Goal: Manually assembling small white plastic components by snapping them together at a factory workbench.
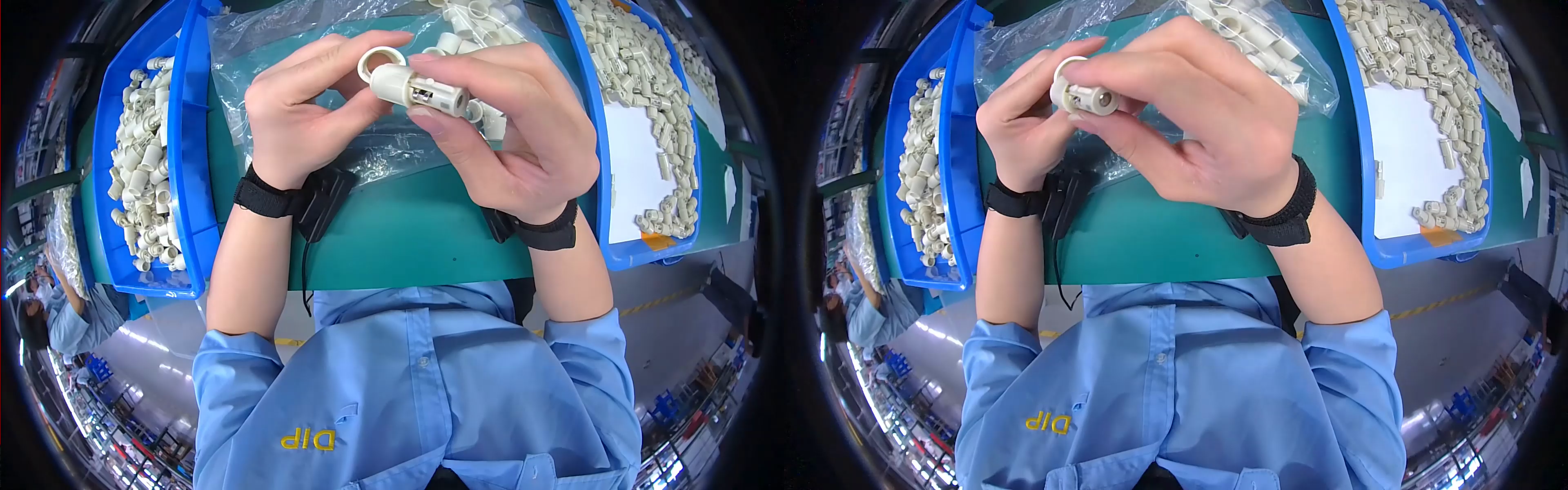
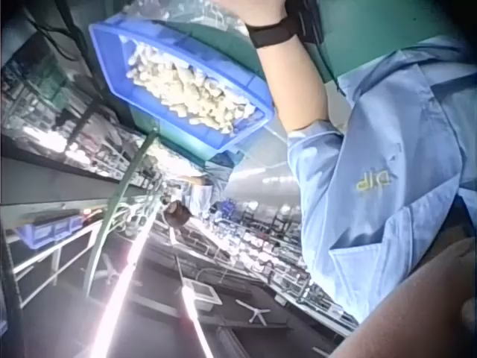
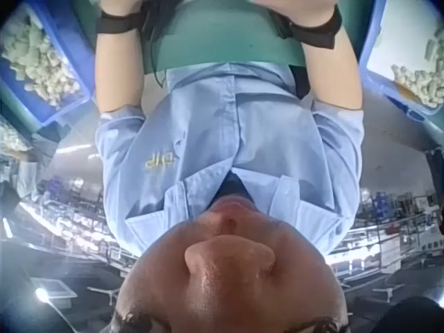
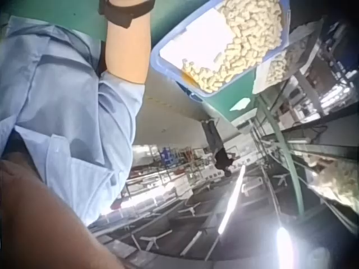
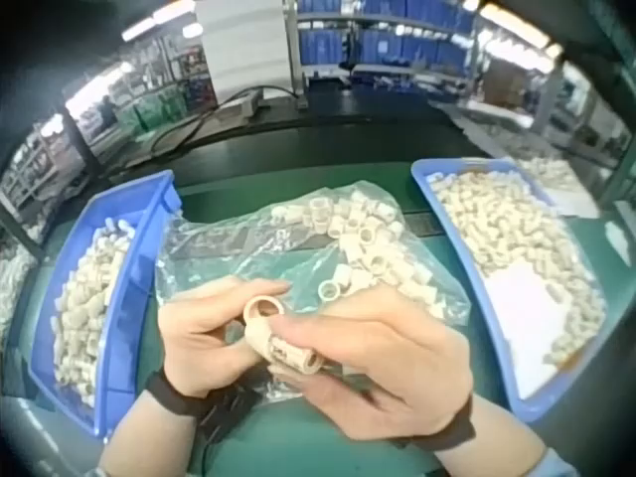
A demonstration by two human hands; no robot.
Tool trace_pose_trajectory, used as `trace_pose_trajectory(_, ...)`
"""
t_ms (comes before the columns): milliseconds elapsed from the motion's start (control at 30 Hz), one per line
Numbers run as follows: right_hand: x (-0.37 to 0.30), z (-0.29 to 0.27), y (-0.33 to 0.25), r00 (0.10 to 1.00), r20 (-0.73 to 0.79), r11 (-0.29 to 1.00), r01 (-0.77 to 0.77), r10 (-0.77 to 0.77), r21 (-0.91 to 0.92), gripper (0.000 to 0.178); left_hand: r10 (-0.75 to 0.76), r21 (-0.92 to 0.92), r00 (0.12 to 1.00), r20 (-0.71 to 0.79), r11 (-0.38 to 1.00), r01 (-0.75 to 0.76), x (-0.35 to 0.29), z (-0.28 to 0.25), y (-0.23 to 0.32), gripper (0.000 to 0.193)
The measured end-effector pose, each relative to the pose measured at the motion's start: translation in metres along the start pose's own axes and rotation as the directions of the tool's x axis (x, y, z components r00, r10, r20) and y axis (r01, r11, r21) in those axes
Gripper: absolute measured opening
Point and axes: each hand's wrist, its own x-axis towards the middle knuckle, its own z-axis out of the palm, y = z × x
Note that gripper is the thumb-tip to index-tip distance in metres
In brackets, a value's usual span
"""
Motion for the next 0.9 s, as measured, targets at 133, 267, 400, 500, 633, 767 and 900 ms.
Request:
trace_pose_trajectory(133, -0.003, 0.005, 0.001, 0.994, -0.079, 0.997, 0.073, -0.073, -0.01, 0.037, 0.009, -0.019, 1.0, 0.009, 1.0, -0.009, 0.002, 0.001, 0.003, 0.046)
trace_pose_trajectory(267, -0.004, 0.006, 0.0, 0.995, -0.057, 0.996, 0.083, -0.085, -0.029, 0.039, 0.0, -0.038, 0.999, -0.051, 0.999, -0.002, 0.0, 0.003, 0.003, 0.045)
trace_pose_trajectory(400, 0.0, 0.005, -0.004, 0.997, 0.006, 0.993, 0.073, -0.073, -0.09, 0.041, 0.094, 0.105, 0.996, 0.009, 0.99, -0.094, -0.001, -0.004, -0.003, 0.035)
trace_pose_trajectory(500, 0.001, 0.006, -0.006, 0.999, 0.0, 0.996, 0.036, -0.036, -0.079, 0.039, 0.113, 0.109, 0.994, 0.009, 0.988, -0.113, 0.001, -0.003, 0.001, 0.033)
trace_pose_trajectory(633, -0.003, 0.01, -0.008, 0.998, -0.036, 0.995, -0.06, 0.057, -0.081, 0.035, -0.281, 0.127, 0.957, -0.068, 0.949, 0.287, 0.01, 0.003, 0.035, 0.029)
trace_pose_trajectory(767, 0.017, 0.004, -0.043, 0.87, -0.007, 0.866, -0.491, 0.493, -0.093, 0.025, 0.33, -0.496, 0.721, -0.61, 0.55, -0.671, 0.018, 0.051, -0.038, 0.031)
trace_pose_trajectory(900, 0.014, 0.008, -0.04, 0.864, -0.088, 0.864, -0.501, 0.496, -0.049, 0.023, 0.282, -0.501, 0.729, -0.623, 0.571, -0.65, 0.014, 0.054, -0.036, 0.03)
